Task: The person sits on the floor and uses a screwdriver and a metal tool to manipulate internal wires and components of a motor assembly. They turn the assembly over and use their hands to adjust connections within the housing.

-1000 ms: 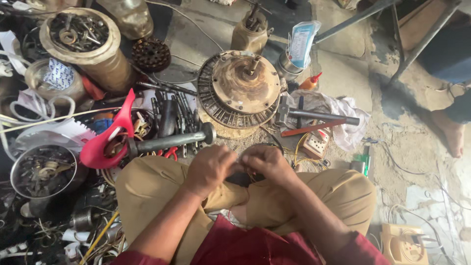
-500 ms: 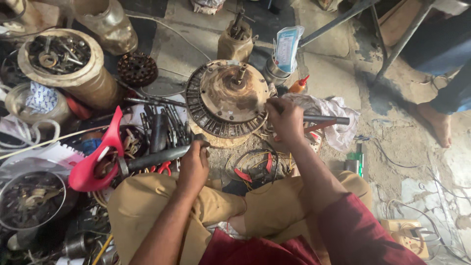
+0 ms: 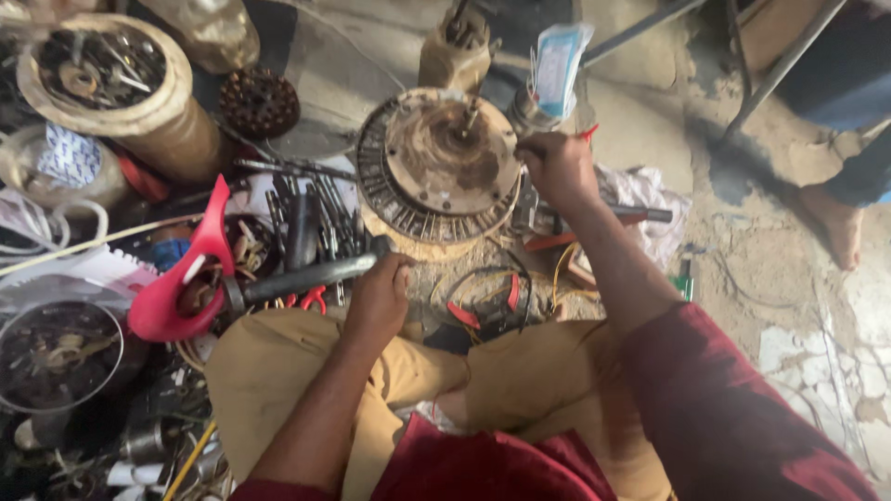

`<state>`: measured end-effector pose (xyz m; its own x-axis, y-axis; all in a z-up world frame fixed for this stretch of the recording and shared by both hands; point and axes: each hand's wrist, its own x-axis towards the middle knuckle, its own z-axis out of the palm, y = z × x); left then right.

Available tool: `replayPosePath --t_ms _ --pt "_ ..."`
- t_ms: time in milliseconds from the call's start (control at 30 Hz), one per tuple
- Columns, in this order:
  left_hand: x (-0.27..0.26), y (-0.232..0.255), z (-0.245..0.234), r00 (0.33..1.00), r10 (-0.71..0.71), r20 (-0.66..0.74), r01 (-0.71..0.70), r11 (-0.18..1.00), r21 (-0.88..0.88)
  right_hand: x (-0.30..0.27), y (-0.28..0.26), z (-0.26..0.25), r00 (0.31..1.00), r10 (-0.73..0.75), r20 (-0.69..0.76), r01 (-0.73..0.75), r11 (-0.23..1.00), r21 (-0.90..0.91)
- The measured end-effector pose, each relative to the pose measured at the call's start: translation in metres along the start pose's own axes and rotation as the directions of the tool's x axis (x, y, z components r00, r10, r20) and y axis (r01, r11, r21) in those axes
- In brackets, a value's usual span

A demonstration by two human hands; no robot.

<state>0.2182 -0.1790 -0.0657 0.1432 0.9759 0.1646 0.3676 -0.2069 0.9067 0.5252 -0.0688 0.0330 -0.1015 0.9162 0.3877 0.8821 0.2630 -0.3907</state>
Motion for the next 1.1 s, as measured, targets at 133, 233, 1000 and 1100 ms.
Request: replayPosePath --t_ms 133,233,1000,1100 --pt "-0.001 -0.001 0.000 1.000 0.013 0.000 -0.013 1.000 -0.010 -0.001 -0.006 0.003 0.999 0.009 -0.033 -0.010 1.000 -0.026" --pt "-0.001 0.001 0.000 1.000 0.001 0.000 -0.001 1.000 -0.025 -0.001 -0.004 0.002 0.999 -0.021 -0.029 0.022 0.999 0.026" --pt "-0.001 0.001 0.000 0.999 -0.043 0.011 0.043 0.997 -0.063 0.010 -0.005 0.002 0.974 0.201 0.108 -0.198 0.979 -0.040" --pt "0.000 0.000 0.000 0.999 -0.048 0.007 0.048 0.997 -0.062 0.014 0.000 0.012 0.969 0.207 0.134 -0.187 0.971 -0.149"
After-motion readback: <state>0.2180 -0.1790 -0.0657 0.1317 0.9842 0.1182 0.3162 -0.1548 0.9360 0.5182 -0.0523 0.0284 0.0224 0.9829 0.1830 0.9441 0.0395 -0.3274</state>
